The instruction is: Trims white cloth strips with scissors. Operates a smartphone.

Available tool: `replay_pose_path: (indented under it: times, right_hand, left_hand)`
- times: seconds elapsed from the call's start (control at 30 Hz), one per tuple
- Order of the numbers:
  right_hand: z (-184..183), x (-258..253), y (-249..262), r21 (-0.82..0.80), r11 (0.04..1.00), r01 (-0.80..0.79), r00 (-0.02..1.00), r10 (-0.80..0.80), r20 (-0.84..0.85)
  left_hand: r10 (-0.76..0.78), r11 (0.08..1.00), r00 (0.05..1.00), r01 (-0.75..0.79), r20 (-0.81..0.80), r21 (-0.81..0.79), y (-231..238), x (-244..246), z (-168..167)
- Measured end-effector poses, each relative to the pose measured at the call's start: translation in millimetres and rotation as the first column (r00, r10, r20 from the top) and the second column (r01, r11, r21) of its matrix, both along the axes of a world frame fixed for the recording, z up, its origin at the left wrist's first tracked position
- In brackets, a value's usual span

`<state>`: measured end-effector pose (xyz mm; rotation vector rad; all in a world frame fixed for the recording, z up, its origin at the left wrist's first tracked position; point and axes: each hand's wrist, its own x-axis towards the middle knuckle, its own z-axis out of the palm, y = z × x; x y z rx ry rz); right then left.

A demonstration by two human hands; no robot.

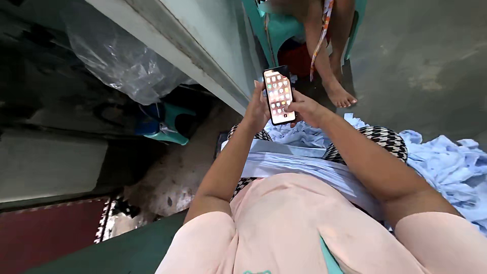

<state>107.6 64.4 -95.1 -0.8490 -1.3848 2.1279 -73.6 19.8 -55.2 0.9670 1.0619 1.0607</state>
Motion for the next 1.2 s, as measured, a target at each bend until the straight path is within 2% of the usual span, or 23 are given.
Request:
replay_pose_path:
  times: [0.3, 0.47, 0.57, 0.73, 0.87, 1.0, 1.2]
  right_hand:
    - [-4.7, -24.6, -23.4, 0.059, 0.990, 0.126, 0.976, -0.135, 0.169]
    - [-9.2, -39.9, -27.4, 0.171, 0.969, 0.178, 0.919, -0.226, 0.324]
    - [-13.7, -48.8, -29.8, 0.179, 0.965, 0.191, 0.897, -0.246, 0.367]
    - [-40.9, -56.5, -30.7, 0.217, 0.952, 0.216, 0.883, -0.285, 0.374]
    - [-37.3, -58.0, -35.6, 0.179, 0.958, 0.226, 0.859, -0.282, 0.427]
    - [-33.6, -52.6, -39.2, 0.105, 0.962, 0.251, 0.884, -0.272, 0.379]
    - [-28.4, -50.8, -47.1, 0.124, 0.956, 0.264, 0.843, -0.292, 0.451]
  left_hand:
    - [-0.041, 0.998, 0.983, 0.049, 0.179, -0.037, -3.1, -22.4, -30.1]
    - [-0.087, 0.995, 0.960, 0.096, 0.267, -0.019, 3.7, -33.9, -49.1]
    - [-0.081, 0.995, 0.941, 0.096, 0.330, -0.029, 3.2, -38.9, -63.9]
    - [-0.103, 0.991, 0.913, 0.129, 0.394, -0.038, -0.8, -43.8, -82.6]
    - [-0.131, 0.986, 0.906, 0.162, 0.402, -0.044, -2.1, -46.7, -86.6]
    - [-0.144, 0.986, 0.900, 0.166, 0.412, -0.018, -2.1, -45.4, -88.8]
    - [-0.140, 0.985, 0.933, 0.164, 0.332, -0.047, -3.5, -42.2, -91.8]
